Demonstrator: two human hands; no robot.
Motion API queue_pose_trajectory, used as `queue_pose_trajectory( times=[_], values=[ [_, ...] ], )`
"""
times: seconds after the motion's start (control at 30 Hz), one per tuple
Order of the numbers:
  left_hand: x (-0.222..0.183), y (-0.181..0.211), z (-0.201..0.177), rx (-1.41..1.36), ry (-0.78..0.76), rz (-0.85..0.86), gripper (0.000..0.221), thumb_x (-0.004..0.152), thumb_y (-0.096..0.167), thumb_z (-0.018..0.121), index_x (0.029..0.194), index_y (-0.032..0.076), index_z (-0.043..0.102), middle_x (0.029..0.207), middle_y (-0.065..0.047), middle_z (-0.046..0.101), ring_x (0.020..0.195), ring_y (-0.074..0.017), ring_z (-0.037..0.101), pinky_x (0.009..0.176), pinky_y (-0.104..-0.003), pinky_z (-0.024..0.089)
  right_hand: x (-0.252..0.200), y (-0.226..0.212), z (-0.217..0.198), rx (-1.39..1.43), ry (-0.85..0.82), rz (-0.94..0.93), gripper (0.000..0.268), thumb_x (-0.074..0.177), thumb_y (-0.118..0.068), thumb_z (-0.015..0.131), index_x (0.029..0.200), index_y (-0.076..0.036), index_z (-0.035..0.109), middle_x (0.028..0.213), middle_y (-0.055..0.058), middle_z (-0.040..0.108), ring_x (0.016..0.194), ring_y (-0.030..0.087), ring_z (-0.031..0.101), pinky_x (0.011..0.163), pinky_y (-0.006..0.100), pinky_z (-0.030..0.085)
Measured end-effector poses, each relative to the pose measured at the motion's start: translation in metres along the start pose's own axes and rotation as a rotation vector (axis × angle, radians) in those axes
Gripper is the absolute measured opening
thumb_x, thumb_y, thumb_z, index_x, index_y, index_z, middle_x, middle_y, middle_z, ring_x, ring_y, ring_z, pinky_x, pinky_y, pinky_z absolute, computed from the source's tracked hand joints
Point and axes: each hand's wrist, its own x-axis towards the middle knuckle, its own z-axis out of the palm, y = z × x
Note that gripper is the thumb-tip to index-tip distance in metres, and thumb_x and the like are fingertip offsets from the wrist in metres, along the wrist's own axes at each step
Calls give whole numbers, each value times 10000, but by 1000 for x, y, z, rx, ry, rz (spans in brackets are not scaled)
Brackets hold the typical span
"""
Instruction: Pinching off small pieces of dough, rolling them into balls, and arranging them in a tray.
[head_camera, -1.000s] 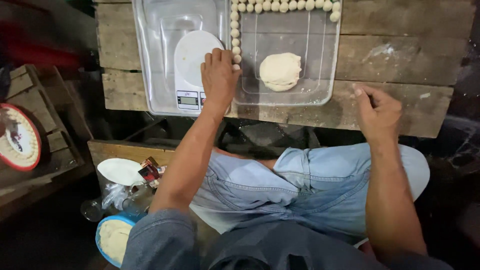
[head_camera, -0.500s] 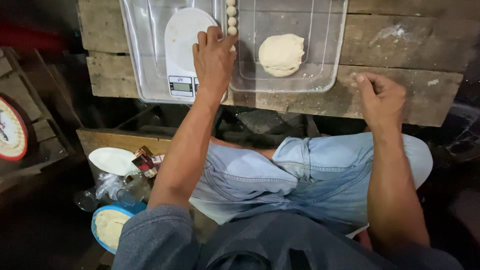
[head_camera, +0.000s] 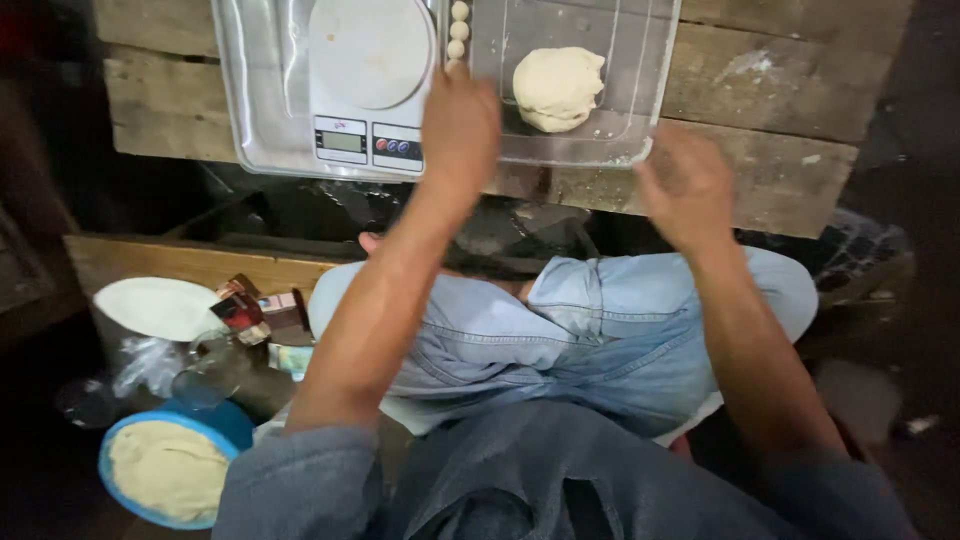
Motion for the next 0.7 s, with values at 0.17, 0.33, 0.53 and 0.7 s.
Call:
queue_pose_trajectory(
  times=[0.17, 0.33, 0.53, 0.7],
  values=[
    [-77, 72, 34, 94, -236, 74, 244, 834, 218, 613, 909, 28, 748, 1172, -255, 545, 1022, -399, 500, 797, -474, 448, 29, -30, 40, -290, -184, -446, 547, 930, -16, 729, 1451, 0, 563, 1529, 166, 525, 1426, 440, 434, 1200, 579, 343],
    [-79, 90, 22, 381, -436, 124, 517, 927, 235, 496, 1335, -66, 600, 1310, -280, 498, 1134, -429, 454, 945, -547, 364, 79, -21, 91, -432, -375, -539, 519, 1103, -439, 515, 1567, -212, 561, 1666, 49, 339, 1518, 354, 152, 1184, 717, 126],
    [-60, 102, 43, 330, -367, 95, 339, 907, 149, 497, 1058, -64, 713, 1083, -335, 599, 988, -488, 593, 782, -530, 494, 136, -12, 105, -452, -227, -791, 261, 1040, -365, 815, 1209, -171, 772, 1161, 22, 655, 1015, 236, 553, 878, 416, 436],
    [-45, 97, 73, 257, -136, -18, 263, 871, 158, 555, 849, -65, 692, 815, -240, 593, 724, -417, 590, 578, -513, 480, 130, 9, 123, -224, -145, -624, 215, 996, -243, 850, 1139, -103, 772, 957, 64, 698, 762, 241, 599, 727, 377, 483]
  ],
)
